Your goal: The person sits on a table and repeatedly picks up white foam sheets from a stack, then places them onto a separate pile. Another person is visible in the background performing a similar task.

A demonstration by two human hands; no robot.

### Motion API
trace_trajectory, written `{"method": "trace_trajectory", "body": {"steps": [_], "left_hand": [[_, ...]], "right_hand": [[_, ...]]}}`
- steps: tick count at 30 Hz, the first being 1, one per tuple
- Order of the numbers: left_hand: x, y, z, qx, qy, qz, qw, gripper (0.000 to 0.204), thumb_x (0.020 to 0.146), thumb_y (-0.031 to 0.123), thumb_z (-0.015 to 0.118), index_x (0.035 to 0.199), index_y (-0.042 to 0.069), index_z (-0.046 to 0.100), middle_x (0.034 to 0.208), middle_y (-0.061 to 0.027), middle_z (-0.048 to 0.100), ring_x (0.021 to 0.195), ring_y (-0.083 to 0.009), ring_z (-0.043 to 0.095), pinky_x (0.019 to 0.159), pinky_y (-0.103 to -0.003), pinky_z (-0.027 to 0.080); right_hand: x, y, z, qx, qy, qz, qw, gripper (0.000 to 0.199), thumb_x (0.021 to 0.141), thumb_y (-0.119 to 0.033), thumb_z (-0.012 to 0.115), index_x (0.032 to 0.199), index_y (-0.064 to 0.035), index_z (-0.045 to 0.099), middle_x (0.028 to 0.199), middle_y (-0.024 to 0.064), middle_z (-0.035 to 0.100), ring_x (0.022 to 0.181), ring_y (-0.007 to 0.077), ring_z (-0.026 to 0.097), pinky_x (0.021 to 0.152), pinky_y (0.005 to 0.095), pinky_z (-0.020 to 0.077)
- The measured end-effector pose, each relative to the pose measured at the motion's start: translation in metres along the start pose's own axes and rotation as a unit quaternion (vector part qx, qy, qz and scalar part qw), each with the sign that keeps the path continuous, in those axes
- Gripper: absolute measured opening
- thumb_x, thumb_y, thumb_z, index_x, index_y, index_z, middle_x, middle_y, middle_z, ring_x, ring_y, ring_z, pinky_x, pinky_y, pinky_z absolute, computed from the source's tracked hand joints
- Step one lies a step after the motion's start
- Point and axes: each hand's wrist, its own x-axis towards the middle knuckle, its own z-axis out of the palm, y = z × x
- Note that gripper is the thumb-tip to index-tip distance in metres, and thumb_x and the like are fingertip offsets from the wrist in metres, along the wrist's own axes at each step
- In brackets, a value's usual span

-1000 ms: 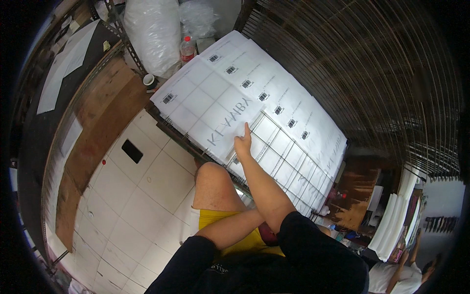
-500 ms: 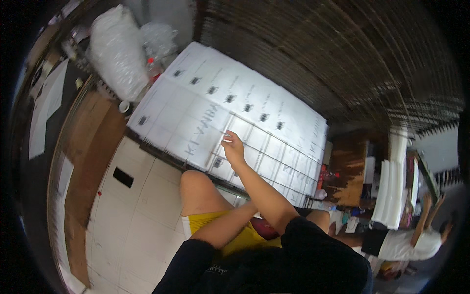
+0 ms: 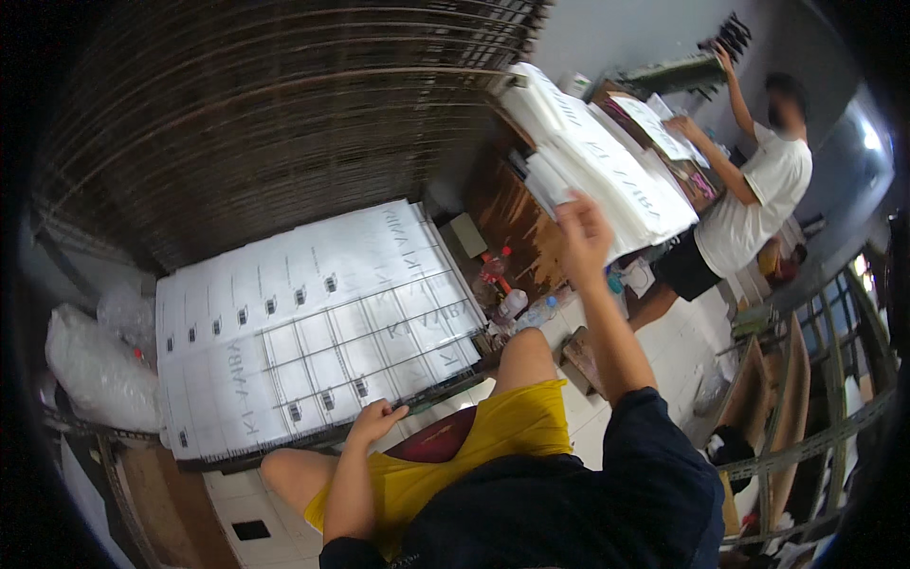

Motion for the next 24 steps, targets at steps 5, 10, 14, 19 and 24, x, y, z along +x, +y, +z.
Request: {"method": "trace_trajectory", "body": {"steps": [5,10,14,19,24], "left_hand": [[-0.001,0.005,0.014,0.015,0.065,-0.020,0.998,0.051,0.079,0.052,0.070,0.075,0.003,0.055,0.065,-0.0065,0.056,0.062,-0.0160,0.051,0.057,-0.032,0.043],[-0.017,0.026,0.019,-0.026,0.139,-0.002,0.990,0.044,0.080,0.042,0.074,0.076,0.002,0.055,0.064,-0.0048,0.056,0.060,-0.0134,0.050,0.056,-0.030,0.043],[-0.023,0.014,0.021,-0.040,0.192,0.019,0.980,0.040,0.080,0.036,0.076,0.077,0.001,0.056,0.065,-0.0043,0.056,0.060,-0.0119,0.051,0.057,-0.028,0.043],[-0.024,0.037,0.038,-0.055,0.212,0.041,0.975,0.039,0.080,0.034,0.076,0.077,0.001,0.057,0.067,-0.0048,0.058,0.063,-0.0117,0.052,0.058,-0.028,0.044],[-0.035,0.065,0.044,-0.031,0.213,0.054,0.975,0.037,0.079,0.034,0.076,0.078,0.001,0.059,0.069,-0.0072,0.060,0.066,-0.0142,0.057,0.062,-0.029,0.046]], "right_hand": [[0.082,0.064,-0.178,-0.124,0.260,-0.036,0.957,0.032,0.087,-0.011,0.065,0.117,-0.0012,0.059,0.088,0.0027,0.061,0.078,0.0099,0.055,0.073,0.0233,0.0435],[0.143,0.125,-0.262,-0.416,0.329,0.044,0.847,0.086,0.069,-0.022,0.077,0.142,-0.0079,0.034,0.126,0.0244,0.050,0.113,0.0366,0.053,0.096,0.0424,0.0421],[0.164,0.145,-0.261,-0.420,0.320,0.047,0.848,0.104,0.067,-0.024,0.082,0.150,-0.0171,0.020,0.141,0.0232,0.037,0.129,0.0399,0.039,0.107,0.0442,0.0334],[0.189,0.219,-0.298,-0.355,0.076,0.022,0.931,0.042,0.076,-0.016,0.075,0.116,-0.0059,0.064,0.100,0.0143,0.067,0.098,0.0235,0.063,0.088,0.0335,0.0473],[0.188,0.192,-0.267,-0.260,-0.044,0.003,0.964,0.023,0.080,-0.007,0.068,0.103,-0.0011,0.069,0.087,0.0080,0.070,0.081,0.0131,0.064,0.075,0.0256,0.0498]]}}
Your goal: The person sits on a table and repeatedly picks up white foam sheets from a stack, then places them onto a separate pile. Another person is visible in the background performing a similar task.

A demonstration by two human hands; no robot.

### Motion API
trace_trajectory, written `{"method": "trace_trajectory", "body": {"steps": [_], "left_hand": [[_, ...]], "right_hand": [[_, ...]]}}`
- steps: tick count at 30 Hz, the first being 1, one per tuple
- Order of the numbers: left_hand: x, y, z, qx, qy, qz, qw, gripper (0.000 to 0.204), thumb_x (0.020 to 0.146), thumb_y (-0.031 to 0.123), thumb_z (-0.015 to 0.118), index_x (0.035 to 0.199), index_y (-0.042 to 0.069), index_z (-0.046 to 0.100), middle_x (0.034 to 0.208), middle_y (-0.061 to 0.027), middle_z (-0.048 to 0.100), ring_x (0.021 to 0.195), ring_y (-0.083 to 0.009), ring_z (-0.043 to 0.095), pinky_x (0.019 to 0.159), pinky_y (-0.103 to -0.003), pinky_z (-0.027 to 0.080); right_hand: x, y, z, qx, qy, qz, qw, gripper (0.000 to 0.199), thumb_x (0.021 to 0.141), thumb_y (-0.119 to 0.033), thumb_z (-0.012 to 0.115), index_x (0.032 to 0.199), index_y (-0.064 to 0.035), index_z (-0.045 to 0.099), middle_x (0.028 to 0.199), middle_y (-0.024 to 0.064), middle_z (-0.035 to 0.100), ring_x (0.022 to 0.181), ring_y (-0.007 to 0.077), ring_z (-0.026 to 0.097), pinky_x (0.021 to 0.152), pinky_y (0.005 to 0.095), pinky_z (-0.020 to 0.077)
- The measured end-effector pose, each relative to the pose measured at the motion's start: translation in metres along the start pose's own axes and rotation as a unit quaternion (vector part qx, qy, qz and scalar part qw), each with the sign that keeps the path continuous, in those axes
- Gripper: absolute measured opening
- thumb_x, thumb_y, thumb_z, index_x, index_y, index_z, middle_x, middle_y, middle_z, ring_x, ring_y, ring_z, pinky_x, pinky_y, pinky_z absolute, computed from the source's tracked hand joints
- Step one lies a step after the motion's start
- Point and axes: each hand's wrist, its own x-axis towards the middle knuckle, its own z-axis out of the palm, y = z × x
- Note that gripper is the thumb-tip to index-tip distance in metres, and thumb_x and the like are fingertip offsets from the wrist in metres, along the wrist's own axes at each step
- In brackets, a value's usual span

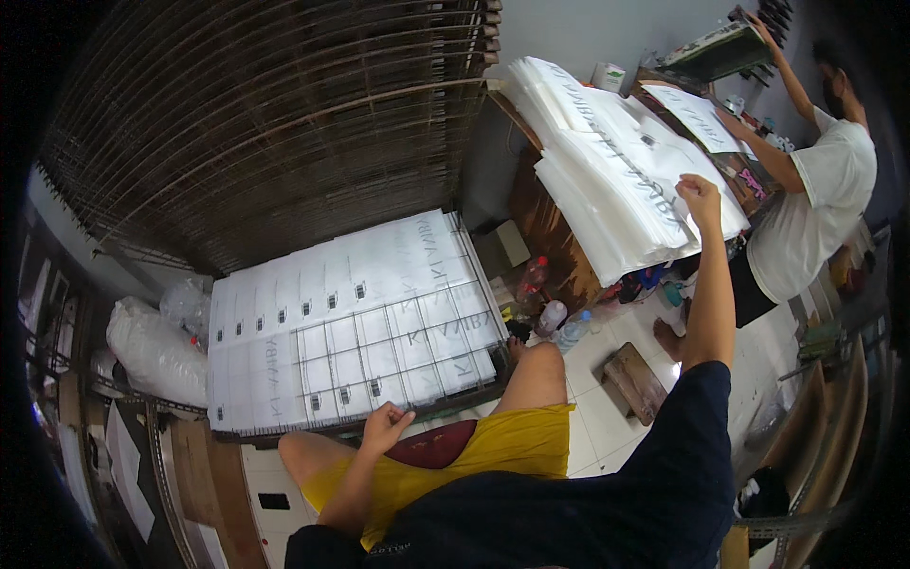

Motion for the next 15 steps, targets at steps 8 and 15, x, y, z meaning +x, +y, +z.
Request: {"method": "trace_trajectory", "body": {"steps": [8,15], "left_hand": [[0.052,0.200,-0.056,0.220,0.076,0.331,0.914,0.046,0.075,0.036,0.076,0.108,0.007,0.061,0.101,-0.0124,0.059,0.092,-0.0296,0.057,0.077,-0.039,0.049],[0.078,0.368,-0.080,0.187,0.139,0.521,0.821,0.087,0.069,0.041,0.078,0.142,0.014,0.038,0.140,-0.0141,0.038,0.132,-0.0377,0.032,0.107,-0.049,0.030]], "right_hand": [[-0.011,-0.203,-0.019,0.066,-0.011,-0.172,0.983,0.018,0.078,-0.009,0.068,0.093,0.0001,0.071,0.088,0.0094,0.071,0.082,0.0162,0.065,0.077,0.0277,0.0486],[-0.077,-0.346,-0.030,0.163,-0.202,-0.253,0.932,0.009,0.079,-0.006,0.067,0.084,0.0003,0.069,0.083,0.0085,0.069,0.079,0.0139,0.063,0.075,0.0270,0.0474]]}}
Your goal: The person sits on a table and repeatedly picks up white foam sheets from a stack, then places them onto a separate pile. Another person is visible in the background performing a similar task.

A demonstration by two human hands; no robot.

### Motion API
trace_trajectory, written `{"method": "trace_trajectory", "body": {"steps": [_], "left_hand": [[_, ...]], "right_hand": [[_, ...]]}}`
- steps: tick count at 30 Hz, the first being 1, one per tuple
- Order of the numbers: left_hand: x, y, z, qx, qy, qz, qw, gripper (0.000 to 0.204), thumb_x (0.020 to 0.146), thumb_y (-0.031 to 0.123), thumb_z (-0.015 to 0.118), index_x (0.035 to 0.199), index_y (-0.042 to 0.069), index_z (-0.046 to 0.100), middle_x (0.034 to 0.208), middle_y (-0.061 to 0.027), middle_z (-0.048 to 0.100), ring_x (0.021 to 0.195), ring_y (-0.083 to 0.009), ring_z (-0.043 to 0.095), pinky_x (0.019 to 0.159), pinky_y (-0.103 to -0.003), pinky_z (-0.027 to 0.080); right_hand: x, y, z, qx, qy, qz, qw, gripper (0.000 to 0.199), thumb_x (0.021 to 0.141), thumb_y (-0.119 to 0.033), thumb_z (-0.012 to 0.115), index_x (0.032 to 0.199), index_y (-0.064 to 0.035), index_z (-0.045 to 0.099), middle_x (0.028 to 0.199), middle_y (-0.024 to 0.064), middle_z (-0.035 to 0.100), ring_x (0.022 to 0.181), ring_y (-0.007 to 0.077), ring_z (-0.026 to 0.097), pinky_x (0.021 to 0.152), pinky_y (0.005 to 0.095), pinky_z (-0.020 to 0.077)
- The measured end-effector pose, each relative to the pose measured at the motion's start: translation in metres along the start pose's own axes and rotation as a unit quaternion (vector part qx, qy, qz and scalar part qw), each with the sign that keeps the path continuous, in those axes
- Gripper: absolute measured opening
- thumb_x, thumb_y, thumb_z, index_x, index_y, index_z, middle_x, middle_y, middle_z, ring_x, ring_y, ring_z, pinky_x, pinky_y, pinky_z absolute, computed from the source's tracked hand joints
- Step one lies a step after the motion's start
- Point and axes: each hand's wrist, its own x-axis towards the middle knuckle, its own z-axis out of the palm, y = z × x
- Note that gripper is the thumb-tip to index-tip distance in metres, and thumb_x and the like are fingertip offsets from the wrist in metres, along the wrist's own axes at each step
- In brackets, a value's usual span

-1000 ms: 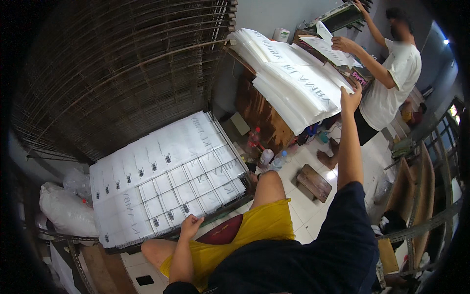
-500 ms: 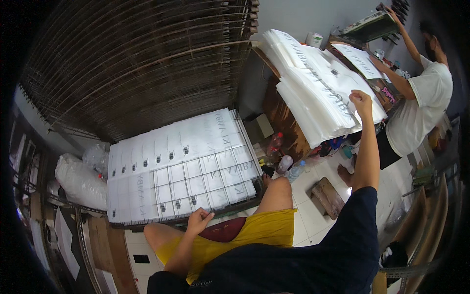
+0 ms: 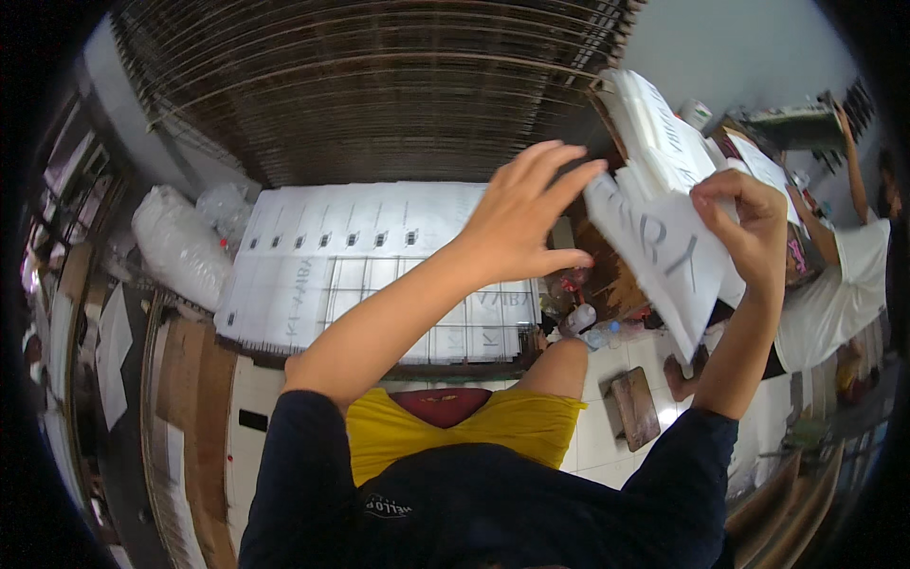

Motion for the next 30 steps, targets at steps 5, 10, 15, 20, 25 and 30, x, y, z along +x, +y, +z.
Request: {"method": "trace_trajectory", "body": {"steps": [5,10,15,20,25,30], "left_hand": [[-0.003,0.000,-0.014,-0.068,-0.175,0.010,0.982,0.037,0.083,0.039,0.067,0.099,0.006,0.064,0.096,-0.0182,0.063,0.090,-0.0362,0.061,0.076,-0.043,0.047],[-0.056,-0.022,-0.014,-0.193,0.014,-0.171,0.966,0.036,0.094,0.034,0.052,0.088,0.000,0.063,0.077,-0.0197,0.062,0.074,-0.0387,0.061,0.066,-0.044,0.046],[-0.126,-0.050,0.003,-0.203,0.202,-0.362,0.887,0.037,0.096,0.032,0.050,0.087,-0.002,0.061,0.075,-0.0234,0.062,0.073,-0.0409,0.061,0.064,-0.045,0.046],[-0.193,-0.059,-0.004,-0.154,0.282,-0.459,0.828,0.037,0.096,0.031,0.050,0.083,-0.002,0.059,0.072,-0.0226,0.060,0.068,-0.0409,0.058,0.062,-0.047,0.043],[-0.235,-0.068,-0.017,-0.141,0.372,-0.496,0.772,0.032,0.098,0.025,0.047,0.087,-0.003,0.057,0.082,-0.0229,0.058,0.074,-0.0391,0.058,0.066,-0.044,0.043],[-0.263,-0.084,-0.042,-0.111,0.485,-0.502,0.708,0.030,0.098,0.027,0.049,0.093,-0.001,0.057,0.081,-0.0206,0.058,0.074,-0.0367,0.058,0.068,-0.042,0.045]], "right_hand": [[0.019,-0.010,0.042,0.209,-0.045,0.022,0.977,0.015,0.083,-0.007,0.065,0.095,0.0004,0.067,0.095,0.0098,0.067,0.091,0.0145,0.061,0.083,0.0272,0.0445],[0.019,-0.004,0.139,0.579,0.198,0.181,0.770,0.059,0.100,-0.049,0.026,0.140,-0.0085,0.043,0.138,0.0201,0.046,0.129,0.0311,0.042,0.105,0.0376,0.0341],[-0.039,0.030,0.259,0.514,0.010,0.190,0.836,0.048,0.098,-0.040,0.041,0.116,0.0002,0.059,0.113,0.0117,0.060,0.104,0.0217,0.055,0.091,0.0326,0.0422],[-0.043,-0.029,0.319,0.403,-0.154,0.152,0.889,0.027,0.089,-0.018,0.058,0.104,0.0026,0.064,0.096,0.0051,0.065,0.088,0.0128,0.058,0.080,0.0285,0.0442],[-0.015,-0.088,0.348,0.402,-0.279,0.152,0.859,0.041,0.082,0.001,0.064,0.121,-0.0001,0.054,0.092,0.0070,0.063,0.087,0.0131,0.059,0.075,0.0268,0.0453],[0.011,-0.133,0.396,0.296,-0.320,0.058,0.898,0.047,0.081,0.004,0.059,0.126,-0.0002,0.049,0.089,0.0097,0.062,0.077,0.0150,0.061,0.069,0.0267,0.0480]]}}
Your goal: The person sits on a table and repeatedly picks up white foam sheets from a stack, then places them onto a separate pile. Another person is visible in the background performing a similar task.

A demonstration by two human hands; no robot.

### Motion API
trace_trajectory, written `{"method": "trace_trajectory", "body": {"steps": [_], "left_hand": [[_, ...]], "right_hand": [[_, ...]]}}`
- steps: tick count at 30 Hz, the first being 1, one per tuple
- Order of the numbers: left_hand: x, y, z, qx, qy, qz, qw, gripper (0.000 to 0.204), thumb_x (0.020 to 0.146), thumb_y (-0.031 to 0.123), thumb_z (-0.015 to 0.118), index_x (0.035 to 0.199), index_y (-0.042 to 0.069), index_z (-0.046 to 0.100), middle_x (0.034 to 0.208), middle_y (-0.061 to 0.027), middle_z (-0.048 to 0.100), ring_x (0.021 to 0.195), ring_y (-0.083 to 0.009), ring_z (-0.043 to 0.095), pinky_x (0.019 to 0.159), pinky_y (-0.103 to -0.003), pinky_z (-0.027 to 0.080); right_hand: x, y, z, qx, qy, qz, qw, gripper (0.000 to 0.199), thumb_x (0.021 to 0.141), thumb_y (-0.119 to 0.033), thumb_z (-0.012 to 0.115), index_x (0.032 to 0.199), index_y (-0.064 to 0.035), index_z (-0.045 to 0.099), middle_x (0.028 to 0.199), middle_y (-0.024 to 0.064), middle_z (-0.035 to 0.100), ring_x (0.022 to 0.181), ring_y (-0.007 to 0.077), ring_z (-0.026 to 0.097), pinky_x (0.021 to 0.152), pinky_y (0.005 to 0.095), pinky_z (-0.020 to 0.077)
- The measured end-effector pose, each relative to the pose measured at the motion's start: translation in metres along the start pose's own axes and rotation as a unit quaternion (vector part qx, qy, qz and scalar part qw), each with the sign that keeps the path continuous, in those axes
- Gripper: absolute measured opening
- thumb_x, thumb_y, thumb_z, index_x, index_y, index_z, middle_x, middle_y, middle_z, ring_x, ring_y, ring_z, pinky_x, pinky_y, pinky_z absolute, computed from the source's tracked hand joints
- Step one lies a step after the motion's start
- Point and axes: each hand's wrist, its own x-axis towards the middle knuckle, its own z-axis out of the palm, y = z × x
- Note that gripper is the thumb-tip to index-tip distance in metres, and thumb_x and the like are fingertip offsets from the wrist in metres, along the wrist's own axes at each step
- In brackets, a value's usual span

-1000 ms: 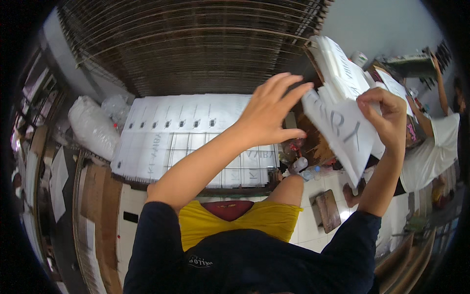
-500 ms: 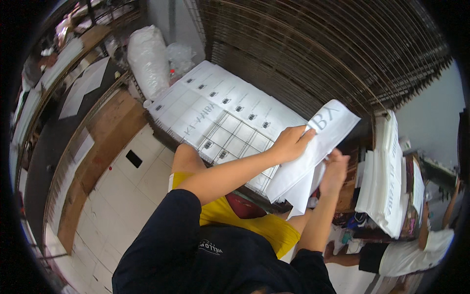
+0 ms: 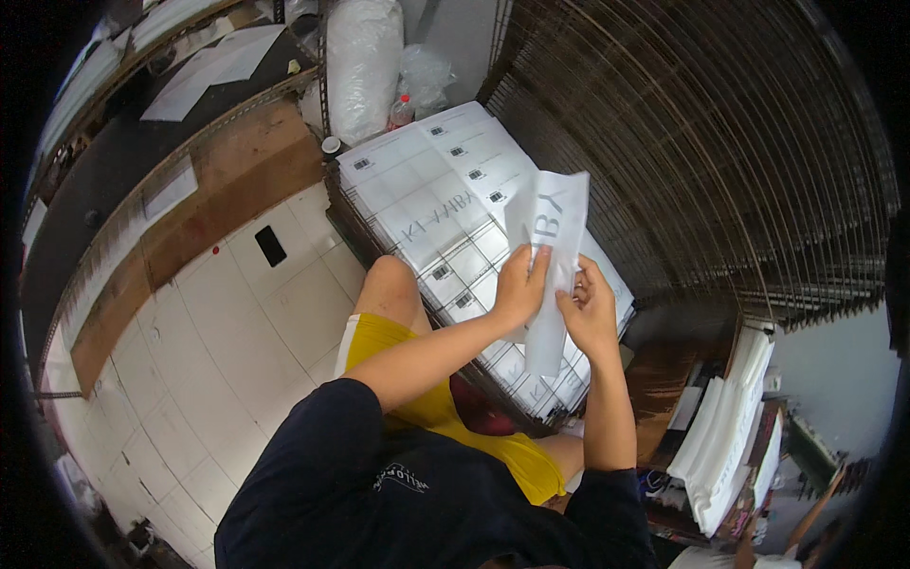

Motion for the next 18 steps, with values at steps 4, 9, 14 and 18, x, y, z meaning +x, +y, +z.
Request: {"method": "trace_trajectory", "body": {"steps": [4,9,14,18], "left_hand": [[0.017,-0.022,-0.041,-0.005,0.078,-0.029,0.997,0.028,0.095,0.030,0.055,0.094,0.002,0.051,0.083,-0.0151,0.057,0.075,-0.0292,0.055,0.069,-0.038,0.045],[-0.018,-0.055,-0.146,0.186,0.024,0.071,0.980,0.037,0.085,0.034,0.067,0.094,0.002,0.051,0.098,-0.0129,0.052,0.083,-0.0293,0.054,0.077,-0.040,0.045],[-0.054,-0.067,-0.226,0.460,-0.047,0.126,0.878,0.032,0.077,0.030,0.071,0.082,0.004,0.053,0.091,-0.0137,0.051,0.084,-0.0329,0.051,0.077,-0.043,0.040],[-0.038,-0.084,-0.228,0.412,-0.052,0.115,0.902,0.034,0.077,0.034,0.070,0.072,0.005,0.053,0.085,-0.0111,0.051,0.084,-0.0304,0.050,0.073,-0.040,0.038]], "right_hand": [[0.059,-0.031,0.014,-0.137,0.004,-0.151,0.979,0.051,0.080,0.006,0.055,0.130,-0.0014,0.049,0.093,0.0134,0.063,0.081,0.0196,0.062,0.073,0.0303,0.0487],[0.130,-0.085,0.020,-0.113,-0.056,-0.169,0.977,0.045,0.081,0.008,0.048,0.124,-0.0007,0.057,0.105,0.0142,0.066,0.085,0.0200,0.062,0.077,0.0313,0.0489],[0.168,-0.069,-0.002,0.087,0.086,-0.068,0.990,0.045,0.082,0.009,0.047,0.126,0.0054,0.056,0.121,0.0165,0.060,0.096,0.0159,0.060,0.085,0.0240,0.0482],[0.184,0.028,0.023,0.203,0.132,-0.002,0.970,0.058,0.077,0.014,0.042,0.134,0.0064,0.046,0.137,0.0198,0.048,0.114,0.0183,0.054,0.088,0.0223,0.0452]]}}
